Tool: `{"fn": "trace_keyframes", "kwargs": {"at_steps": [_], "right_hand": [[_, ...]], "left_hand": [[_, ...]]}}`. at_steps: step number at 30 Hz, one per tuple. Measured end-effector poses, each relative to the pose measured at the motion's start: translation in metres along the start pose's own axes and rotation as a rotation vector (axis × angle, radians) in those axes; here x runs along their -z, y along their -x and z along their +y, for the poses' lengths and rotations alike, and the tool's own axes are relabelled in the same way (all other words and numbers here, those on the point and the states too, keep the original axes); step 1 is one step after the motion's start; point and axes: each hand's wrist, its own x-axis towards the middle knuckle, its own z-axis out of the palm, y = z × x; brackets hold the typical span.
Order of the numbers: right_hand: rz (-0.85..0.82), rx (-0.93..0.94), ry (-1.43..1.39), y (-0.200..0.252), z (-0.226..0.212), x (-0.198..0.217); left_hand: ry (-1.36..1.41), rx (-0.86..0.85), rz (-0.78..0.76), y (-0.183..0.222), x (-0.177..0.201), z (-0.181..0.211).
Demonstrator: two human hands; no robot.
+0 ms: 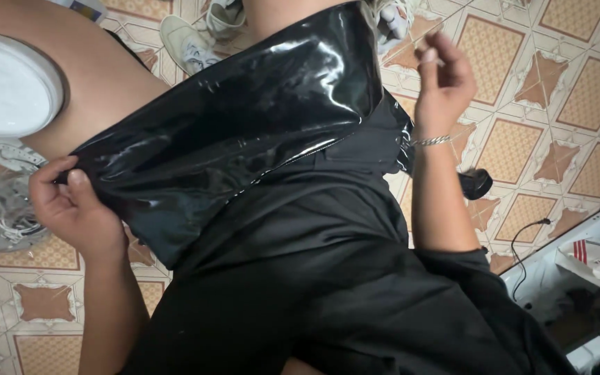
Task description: The person is polishing and cleaning a pair of tall black shiny boots and then prepares white platform boots.
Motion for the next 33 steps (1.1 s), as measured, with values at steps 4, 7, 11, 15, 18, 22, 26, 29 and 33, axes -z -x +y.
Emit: {"fn": "trace_keyframes", "kwargs": {"at_steps": [4,7,11,15,18,22,26,29,33], "right_hand": [[-0.001,-0.095,0.062,0.029,0.002,-0.007],[-0.024,-0.151,0.044,0.046,-0.005,-0.011],[-0.071,-0.127,0.001,0.059,-0.020,-0.018],[-0.077,-0.139,0.076,0.061,-0.024,-0.020],[-0.188,-0.016,0.238,0.059,-0.033,-0.024],[-0.245,0.107,0.259,0.058,-0.060,-0.027],[-0.380,0.353,0.426,0.061,-0.097,-0.033],[-0.455,0.483,0.648,0.061,-0.113,-0.045],[-0.522,0.517,0.729,0.064,-0.128,-0.052]], "left_hand": [[0.055,0.042,0.005,0.000,0.001,0.003],[0.047,0.054,0.008,-0.003,0.004,0.003],[0.023,0.026,0.022,-0.006,0.007,0.001],[-0.007,-0.022,0.036,-0.003,0.013,-0.005],[-0.048,-0.054,0.052,-0.003,0.008,-0.005],[-0.002,-0.035,0.071,-0.001,-0.002,-0.004],[-0.054,-0.092,0.083,-0.003,-0.010,-0.004],[-0.060,-0.092,0.084,-0.004,-0.015,0.003],[-0.034,-0.077,0.089,-0.005,-0.015,0.002]]}}
